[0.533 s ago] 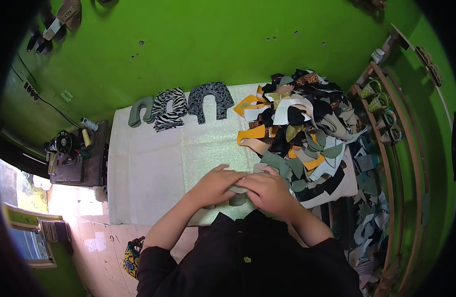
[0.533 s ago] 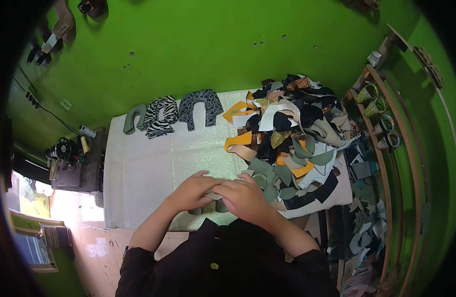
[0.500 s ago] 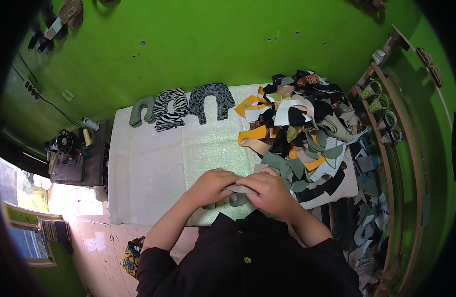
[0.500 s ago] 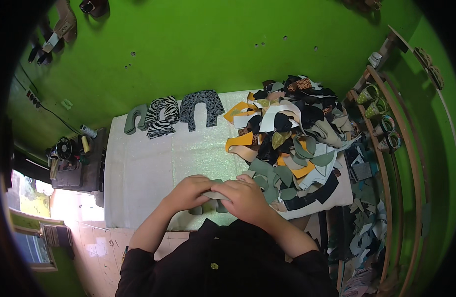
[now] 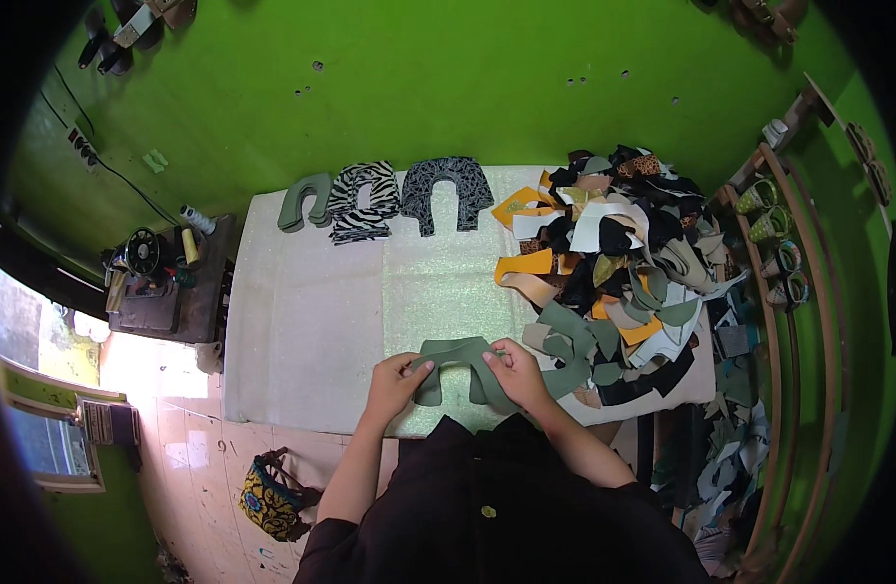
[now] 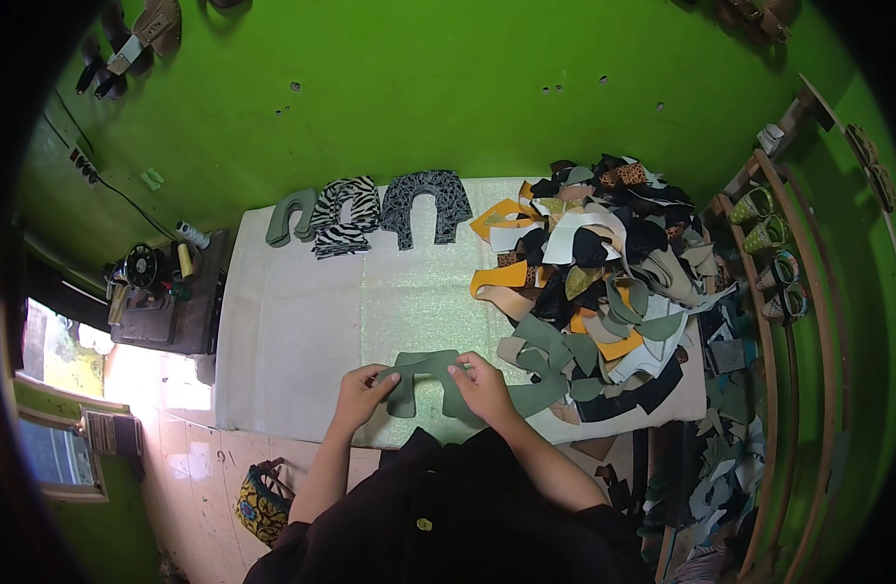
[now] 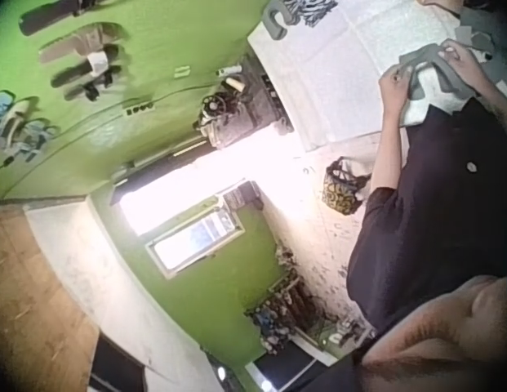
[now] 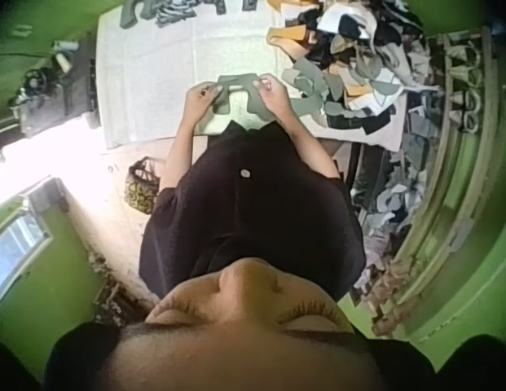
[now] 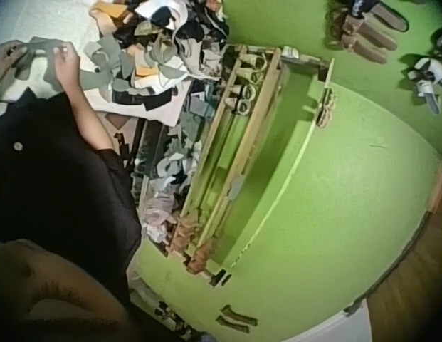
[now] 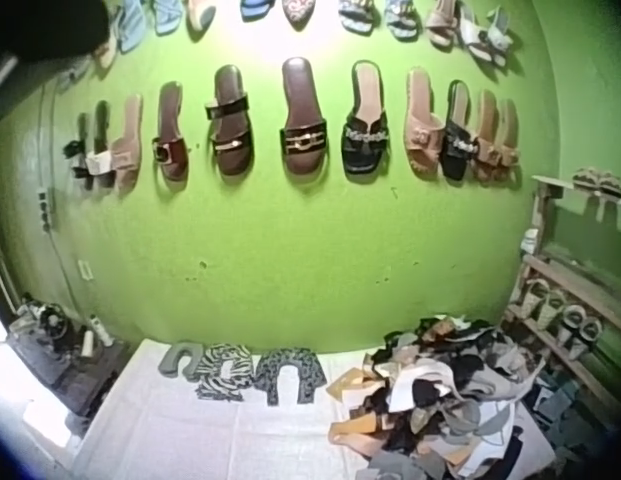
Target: Sorting and arranging leather shoe upper components on a table in a workshop.
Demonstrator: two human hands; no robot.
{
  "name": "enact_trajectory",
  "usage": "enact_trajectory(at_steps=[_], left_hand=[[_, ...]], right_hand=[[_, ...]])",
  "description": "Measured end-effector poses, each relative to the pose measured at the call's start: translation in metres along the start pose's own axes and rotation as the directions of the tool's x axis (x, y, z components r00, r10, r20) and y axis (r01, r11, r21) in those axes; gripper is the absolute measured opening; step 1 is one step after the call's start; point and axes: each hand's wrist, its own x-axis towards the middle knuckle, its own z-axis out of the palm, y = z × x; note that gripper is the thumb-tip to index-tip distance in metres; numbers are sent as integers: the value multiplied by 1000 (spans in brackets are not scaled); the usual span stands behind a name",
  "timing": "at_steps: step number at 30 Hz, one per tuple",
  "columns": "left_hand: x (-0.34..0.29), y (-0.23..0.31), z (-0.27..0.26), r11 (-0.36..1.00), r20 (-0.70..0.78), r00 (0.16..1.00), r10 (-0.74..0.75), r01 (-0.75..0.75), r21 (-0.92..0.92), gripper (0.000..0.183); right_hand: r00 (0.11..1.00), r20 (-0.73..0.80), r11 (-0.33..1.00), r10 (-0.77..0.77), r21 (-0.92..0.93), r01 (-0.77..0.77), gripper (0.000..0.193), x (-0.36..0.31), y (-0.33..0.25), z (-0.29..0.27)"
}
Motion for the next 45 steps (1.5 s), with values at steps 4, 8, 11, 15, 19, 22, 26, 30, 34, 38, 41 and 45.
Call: enact_trajectory(at_steps=[4, 8, 11, 15, 19, 22, 26, 30, 34, 38, 41, 45], left_hand=[[17, -23, 16, 998, -78, 997, 27, -23, 57, 23], [36, -40, 25, 955, -121, 993, 18, 19, 295, 32], [45, -57, 31, 925, -143, 987, 77, -17, 379, 36], [50, -60, 37, 856, -121, 982, 146, -64, 512, 38], [50, -55, 40, 822, -112, 984, 138, -50, 567, 38], [46, -54, 41, 797, -146, 984, 103, 6, 604, 34], [40, -53, 43, 722, -187, 890, 417, -199, 662, 30], [30, -51, 49, 616, -60, 803, 592, -404, 676, 33], [17, -48, 58, 626, -126, 798, 590, -353, 695, 29], [9, -32, 63, 669, -191, 785, 589, -341, 661, 26], [9, -20, 63, 686, -245, 744, 622, -367, 629, 24], [9, -3, 63, 682, -268, 691, 671, -434, 588, 24]], right_hand=[[985, -157, 961, -73, -275, 27, 18, 10, 26, 14], [955, -183, 779, -233, -624, 71, 22, 15, 46, 23], [903, -213, 688, -374, -717, 116, 23, 16, 53, 29], [925, -238, 664, -297, -747, 22, 24, 19, 68, 27], [926, -258, 642, -275, -766, -23, 27, 20, 75, 28], [942, -234, 643, -241, -766, -26, 23, 22, 71, 27], [863, -292, 624, -413, -780, 35, 22, 23, 65, 27], [848, -226, 580, -480, -807, 113, 33, 13, 54, 19], [769, -400, 631, -499, -776, 5, 32, -1, 53, -7], [589, -709, 690, -388, -647, -325, 32, -12, 65, -49], [518, -787, 699, -337, -577, -422, 30, -21, 74, -73], [585, -736, 655, -342, -633, -413, 21, -29, 77, -86]])
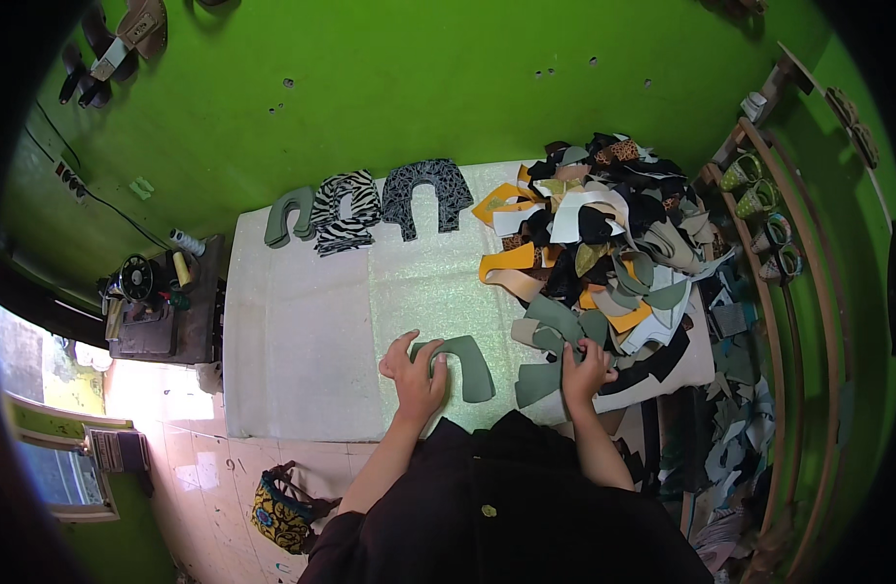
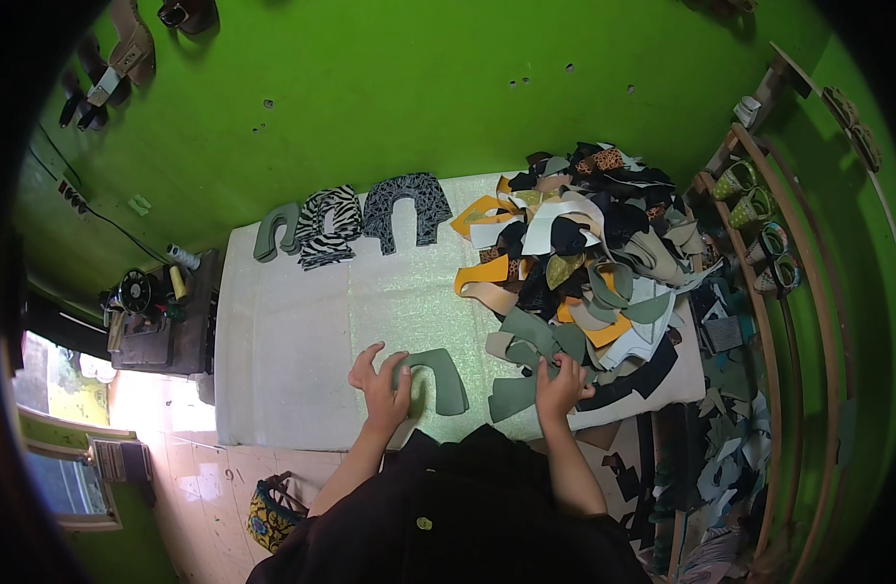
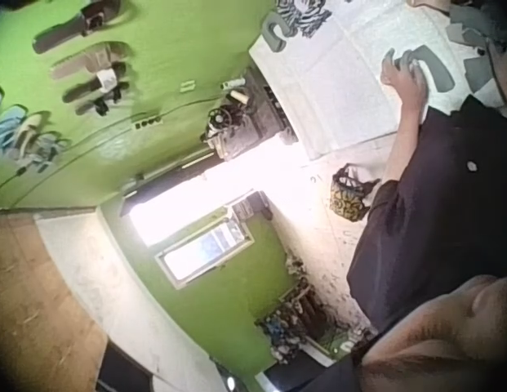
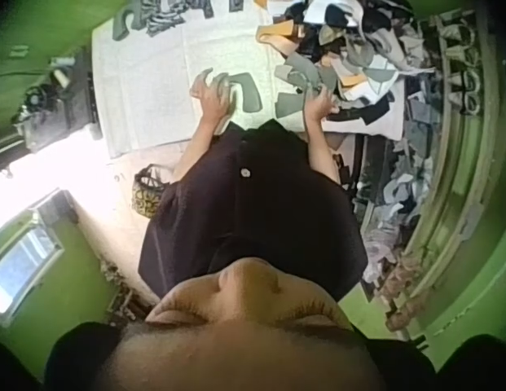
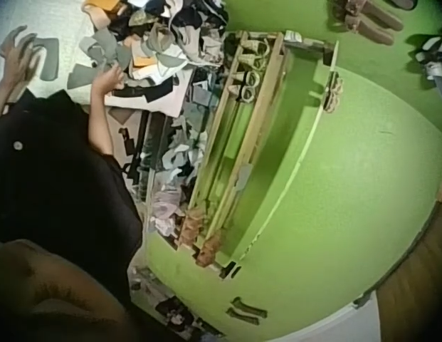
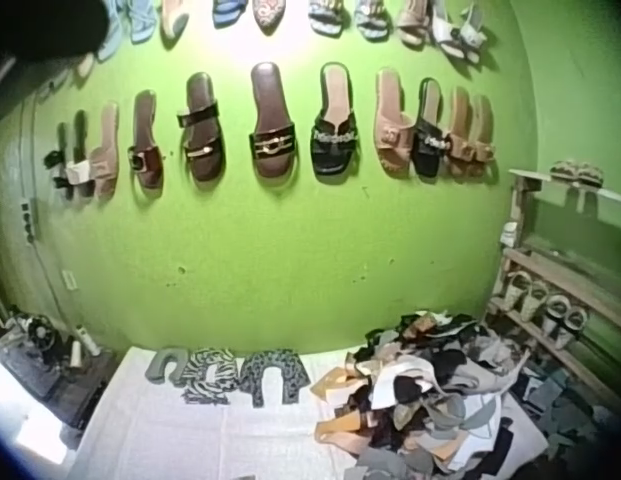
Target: Sorting and arranging leather shoe upper components on a table in a workshop.
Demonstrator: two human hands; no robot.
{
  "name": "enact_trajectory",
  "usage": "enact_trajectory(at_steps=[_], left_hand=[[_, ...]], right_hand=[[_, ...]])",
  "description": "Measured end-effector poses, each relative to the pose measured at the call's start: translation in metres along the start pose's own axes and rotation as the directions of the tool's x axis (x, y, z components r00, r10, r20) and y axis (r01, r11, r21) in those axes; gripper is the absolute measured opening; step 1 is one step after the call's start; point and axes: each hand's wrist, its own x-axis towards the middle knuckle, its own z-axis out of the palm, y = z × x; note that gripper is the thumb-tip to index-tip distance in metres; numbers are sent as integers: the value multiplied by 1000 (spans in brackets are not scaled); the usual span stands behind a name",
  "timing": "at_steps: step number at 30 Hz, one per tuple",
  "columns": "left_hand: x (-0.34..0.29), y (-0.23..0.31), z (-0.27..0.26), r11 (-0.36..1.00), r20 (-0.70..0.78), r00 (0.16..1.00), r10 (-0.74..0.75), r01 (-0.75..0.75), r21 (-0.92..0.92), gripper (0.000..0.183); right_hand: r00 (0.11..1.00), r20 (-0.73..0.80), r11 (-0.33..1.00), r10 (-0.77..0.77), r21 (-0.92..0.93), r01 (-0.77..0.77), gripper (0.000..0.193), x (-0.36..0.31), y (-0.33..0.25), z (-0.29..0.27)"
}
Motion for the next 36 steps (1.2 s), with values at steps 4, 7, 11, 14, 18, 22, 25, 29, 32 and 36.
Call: enact_trajectory(at_steps=[4, 7, 11, 14, 18, 22, 25, 29, 32, 36], left_hand=[[9, 15, -6, 997, -18, 1000, 24, -25, -69, 22], [17, 27, -12, 992, -19, 997, 75, -77, -96, 21], [30, 45, -17, 973, -19, 990, 139, -140, -184, 21], [46, 66, -19, 911, 143, 929, 340, -288, -296, 30], [41, 82, -1, 879, 183, 901, 395, -312, -362, 28], [37, 78, 6, 849, 157, 921, 357, -250, -465, 31], [39, 67, -4, 810, 321, 890, 325, -86, -580, 36], [43, 56, -31, 820, 565, 798, 210, 171, -546, 34], [49, 54, -59, 811, 546, 817, 187, 185, -555, 26], [49, 44, -79, 870, 554, 826, 100, 197, -452, 19]], right_hand=[[979, -149, 991, -136, -30, 133, 16, 10, -3, -10], [973, -149, 981, -178, 53, 188, 14, 25, -13, -33], [876, -144, 825, -461, 294, 483, 23, 43, -40, -73], [835, -63, 766, -547, 364, 530, 28, 40, -69, -95], [847, 55, 683, -529, 621, 386, 28, 25, -93, -102], [773, 456, 678, -440, 734, -47, 26, 16, -91, -102], [651, 667, 415, -362, 741, -528, 24, 21, -78, -102], [773, 573, 428, -272, 791, -436, 19, 38, -57, -104], [864, 328, 881, -383, 410, 235, 26, 62, -29, -102], [868, 413, 954, -276, 7, 299, 49, 59, -57, -114]])
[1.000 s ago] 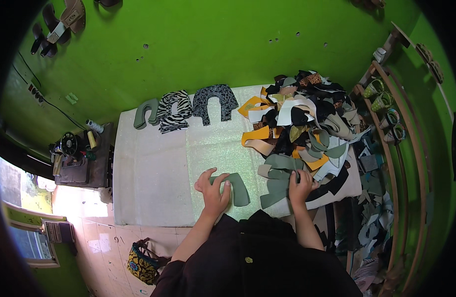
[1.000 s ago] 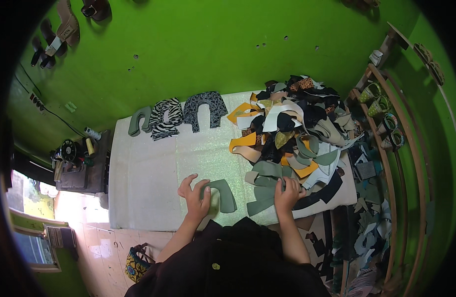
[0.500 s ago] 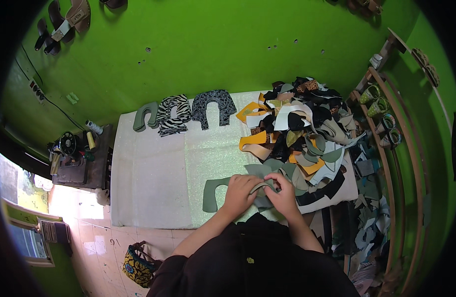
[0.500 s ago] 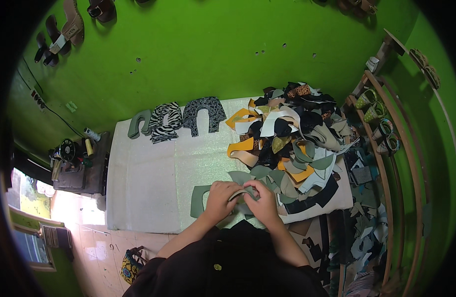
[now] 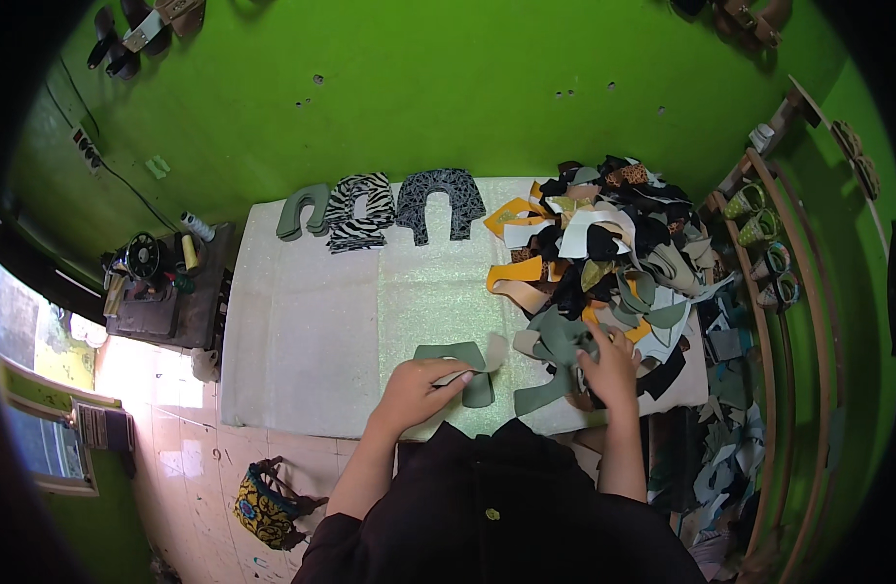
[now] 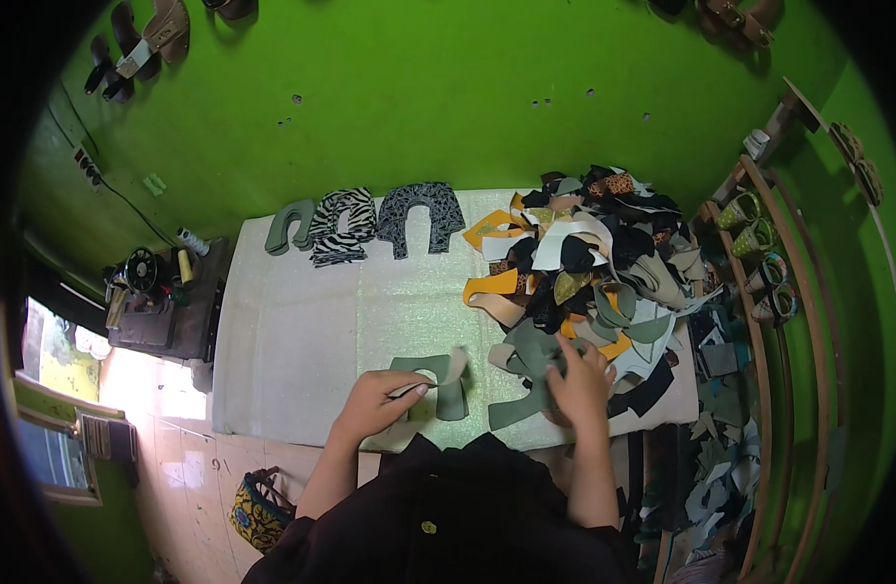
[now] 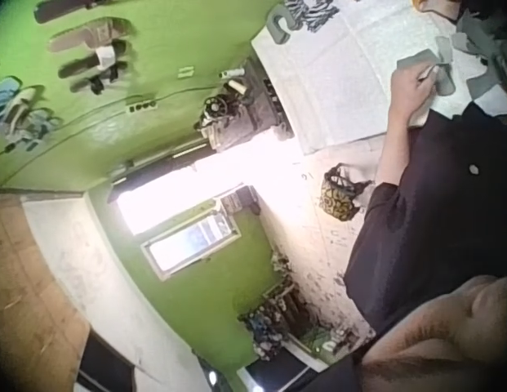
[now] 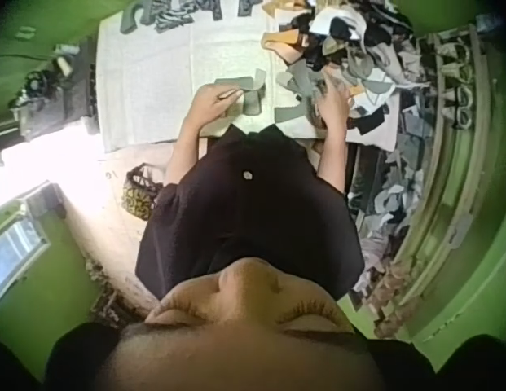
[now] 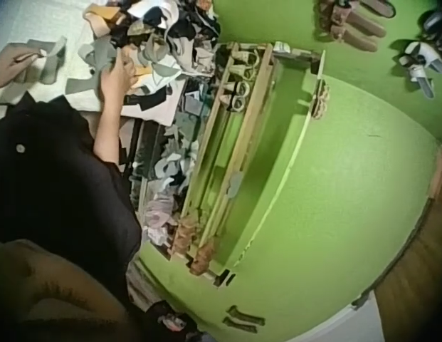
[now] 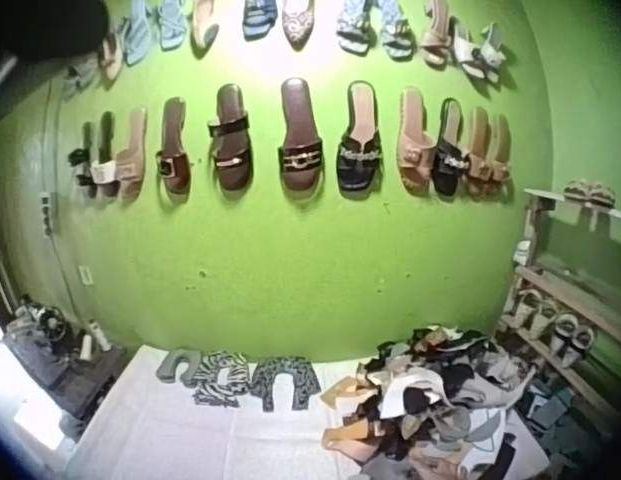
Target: Sorting and arranging leather shoe upper components on a table in a workshop.
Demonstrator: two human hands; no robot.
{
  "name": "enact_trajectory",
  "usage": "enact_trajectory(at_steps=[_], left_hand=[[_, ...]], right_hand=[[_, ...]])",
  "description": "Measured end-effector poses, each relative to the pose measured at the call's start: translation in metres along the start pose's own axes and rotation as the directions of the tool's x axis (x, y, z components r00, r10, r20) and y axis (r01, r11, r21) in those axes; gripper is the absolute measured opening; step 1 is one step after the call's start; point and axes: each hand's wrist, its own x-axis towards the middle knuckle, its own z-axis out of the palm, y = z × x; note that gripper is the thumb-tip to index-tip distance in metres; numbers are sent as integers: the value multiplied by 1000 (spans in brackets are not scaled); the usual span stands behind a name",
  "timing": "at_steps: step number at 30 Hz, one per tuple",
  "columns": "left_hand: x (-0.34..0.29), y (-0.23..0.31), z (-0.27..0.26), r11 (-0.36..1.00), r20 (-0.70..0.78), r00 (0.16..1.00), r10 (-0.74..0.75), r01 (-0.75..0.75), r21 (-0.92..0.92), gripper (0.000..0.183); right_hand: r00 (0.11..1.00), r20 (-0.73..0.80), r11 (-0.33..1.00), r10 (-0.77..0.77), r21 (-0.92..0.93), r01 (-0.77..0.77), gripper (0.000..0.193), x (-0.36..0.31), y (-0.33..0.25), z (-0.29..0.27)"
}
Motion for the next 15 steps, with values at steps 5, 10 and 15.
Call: enact_trajectory(at_steps=[5, 10, 15], left_hand=[[-5, 6, -20, 988, 13, 994, 113, -114, 104, 18], [-22, 5, -30, 992, 54, 991, 125, -124, -13, 14], [-36, 0, -38, 990, -79, 988, -136, 133, -45, 13]], right_hand=[[869, 137, 761, -476, 560, 328, 76, -8, -69, 12], [530, 326, 582, -783, 683, 442, 46, -9, -108, 22], [526, 431, 528, -733, 849, 39, 14, 3, -99, 49]])
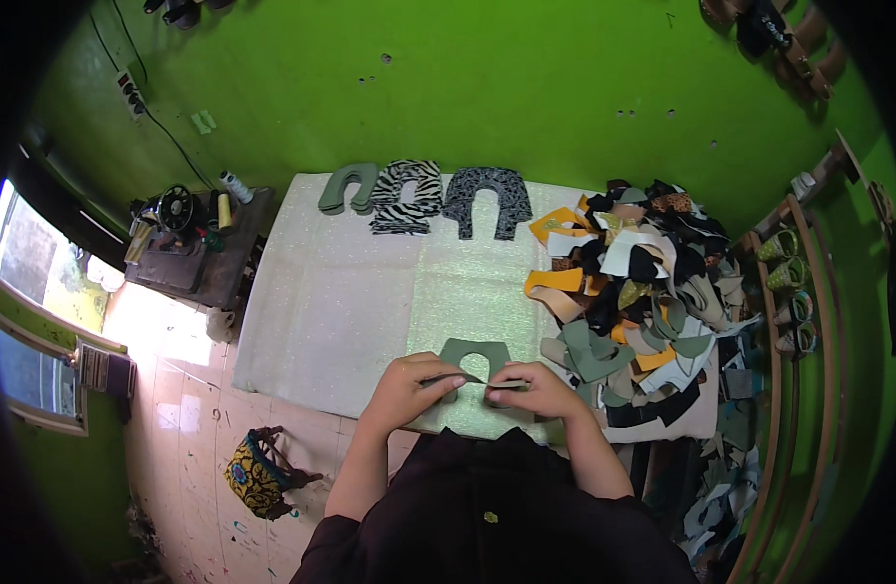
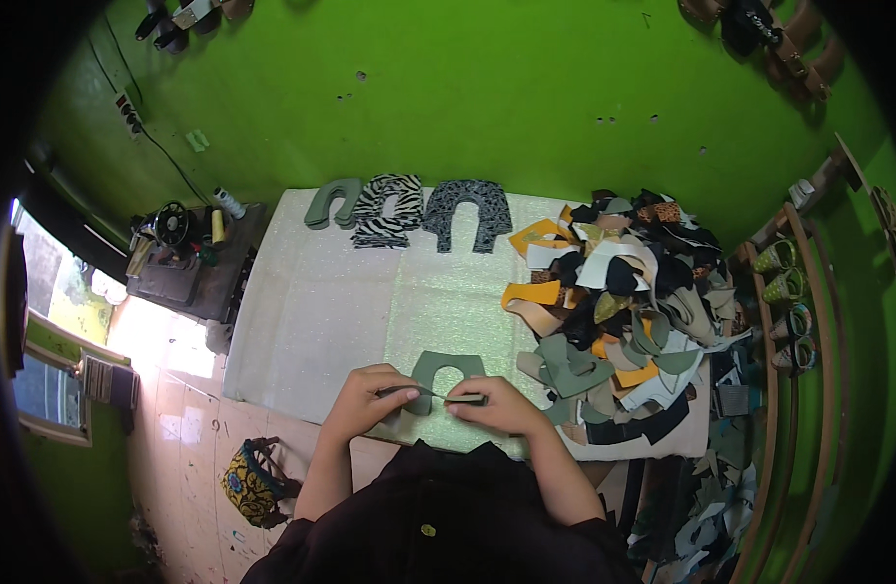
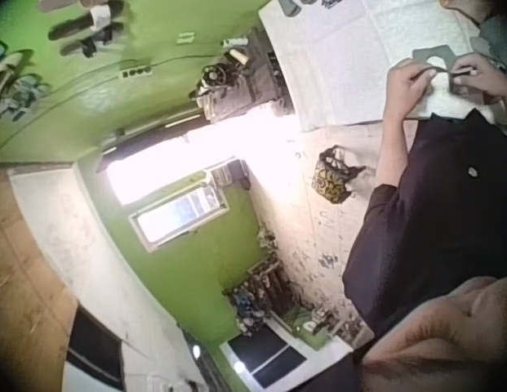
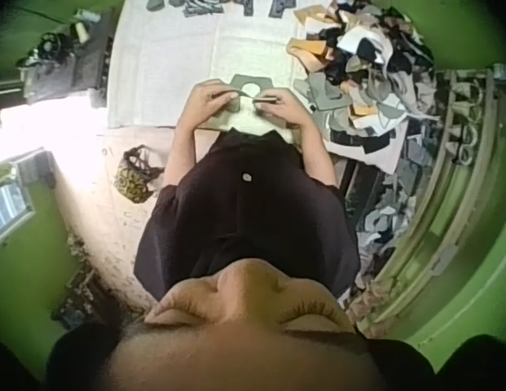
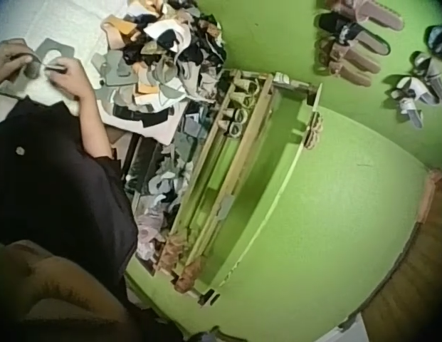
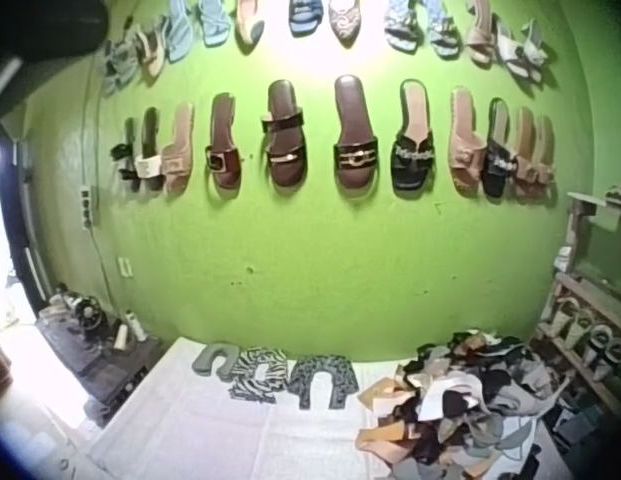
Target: Sorting and arranging leather shoe upper components on a table in a workshop.
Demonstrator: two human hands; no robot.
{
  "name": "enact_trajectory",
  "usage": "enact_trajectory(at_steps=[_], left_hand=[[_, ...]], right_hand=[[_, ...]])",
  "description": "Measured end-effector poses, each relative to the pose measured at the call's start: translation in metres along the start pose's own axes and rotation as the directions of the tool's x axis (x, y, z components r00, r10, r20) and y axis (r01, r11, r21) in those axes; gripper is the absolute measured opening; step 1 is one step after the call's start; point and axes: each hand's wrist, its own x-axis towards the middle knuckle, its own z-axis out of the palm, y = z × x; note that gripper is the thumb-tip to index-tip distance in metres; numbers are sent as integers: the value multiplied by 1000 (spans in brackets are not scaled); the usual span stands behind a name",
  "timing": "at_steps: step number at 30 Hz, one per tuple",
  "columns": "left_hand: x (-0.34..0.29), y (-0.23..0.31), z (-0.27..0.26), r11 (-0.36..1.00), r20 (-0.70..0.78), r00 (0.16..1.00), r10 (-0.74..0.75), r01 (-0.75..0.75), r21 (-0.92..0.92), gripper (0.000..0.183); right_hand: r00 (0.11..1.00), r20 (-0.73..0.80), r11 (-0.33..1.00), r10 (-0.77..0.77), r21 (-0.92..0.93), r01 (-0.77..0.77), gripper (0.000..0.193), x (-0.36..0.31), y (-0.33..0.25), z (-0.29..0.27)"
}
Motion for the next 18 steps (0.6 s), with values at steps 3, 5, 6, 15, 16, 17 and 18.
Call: enact_trajectory(at_steps=[3, 5, 6, 15, 16, 17, 18], left_hand=[[0, -28, 2, 997, -119, 992, -34, 25, -73, 19], [4, -47, 7, 984, -121, 985, -126, 109, -139, 21], [8, -58, 11, 961, -123, 969, -216, 189, -203, 23], [40, -139, 58, 963, -239, 935, -261, 268, -4, 24], [40, -143, 58, 967, -208, 948, -239, 253, 40, 25], [41, -147, 58, 968, -176, 960, -218, 235, 84, 26], [43, -151, 58, 969, -171, 961, -215, 232, 83, 26]], right_hand=[[969, -136, 940, 205, 305, -155, 22, 4, 17, 3], [934, -292, 958, 206, 255, -131, 23, 8, 26, 12], [879, -437, 974, 189, 197, -112, 24, 11, 34, 16], [686, -683, 809, 252, -241, -536, 34, 28, 105, 49], [683, -685, 807, 254, -240, -540, 34, 29, 105, 49], [678, -675, 786, 290, -236, -571, 34, 30, 105, 50], [670, -668, 764, 325, -233, -602, 34, 31, 105, 49]])
